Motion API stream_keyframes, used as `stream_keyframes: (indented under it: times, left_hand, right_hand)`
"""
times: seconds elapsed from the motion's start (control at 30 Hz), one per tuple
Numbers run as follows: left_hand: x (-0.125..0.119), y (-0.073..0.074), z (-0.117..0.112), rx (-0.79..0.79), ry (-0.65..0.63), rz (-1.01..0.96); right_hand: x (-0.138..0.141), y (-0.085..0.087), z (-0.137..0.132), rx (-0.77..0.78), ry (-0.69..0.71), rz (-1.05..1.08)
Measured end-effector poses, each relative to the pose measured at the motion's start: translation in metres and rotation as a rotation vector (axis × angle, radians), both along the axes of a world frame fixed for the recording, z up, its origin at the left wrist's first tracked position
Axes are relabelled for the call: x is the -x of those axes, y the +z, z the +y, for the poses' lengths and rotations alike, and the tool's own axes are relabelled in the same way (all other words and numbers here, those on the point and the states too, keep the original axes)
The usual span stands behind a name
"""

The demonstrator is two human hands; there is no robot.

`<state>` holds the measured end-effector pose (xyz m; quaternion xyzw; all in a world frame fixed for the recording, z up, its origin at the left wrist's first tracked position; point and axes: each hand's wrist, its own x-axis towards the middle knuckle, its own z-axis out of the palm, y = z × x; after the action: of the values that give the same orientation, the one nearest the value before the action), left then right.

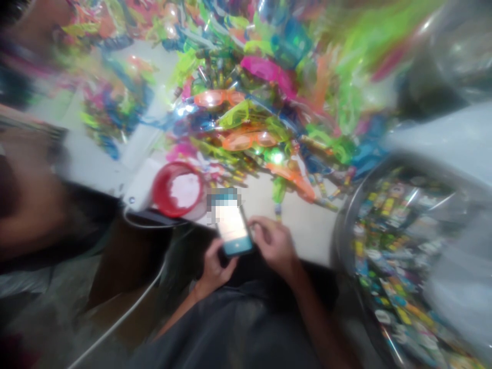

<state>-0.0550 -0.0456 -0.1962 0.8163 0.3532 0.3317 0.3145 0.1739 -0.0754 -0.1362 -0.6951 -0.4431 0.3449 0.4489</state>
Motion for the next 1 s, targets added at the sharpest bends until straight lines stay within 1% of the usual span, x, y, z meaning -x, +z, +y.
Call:
stream_keyframes:
  times: [0.17,0.4,0.63,1.0]
  left_hand:
    - [-0.0014,0.0021,0.0010,0.012,-0.021,0.005]
    - [-0.0014,0.0015,0.0006,-0.013,-0.027,-0.009]
    - [-0.0025,0.0033,0.0021,0.007,-0.032,-0.002]
    - [-0.0002,0.0004,0.0002,-0.023,-0.018,0.019]
  right_hand:
    - [0.0009,0.0008,-0.0010,-0.001,-0.001,0.019]
    - [0.0001,-0.0003,-0.0015,-0.007,0.004,0.027]
    - [0.0018,-0.0025,-0.0005,-0.025,-0.003,0.029]
    - [0.0003,-0.0017,-0.0003,-0.038,0.001,0.038]
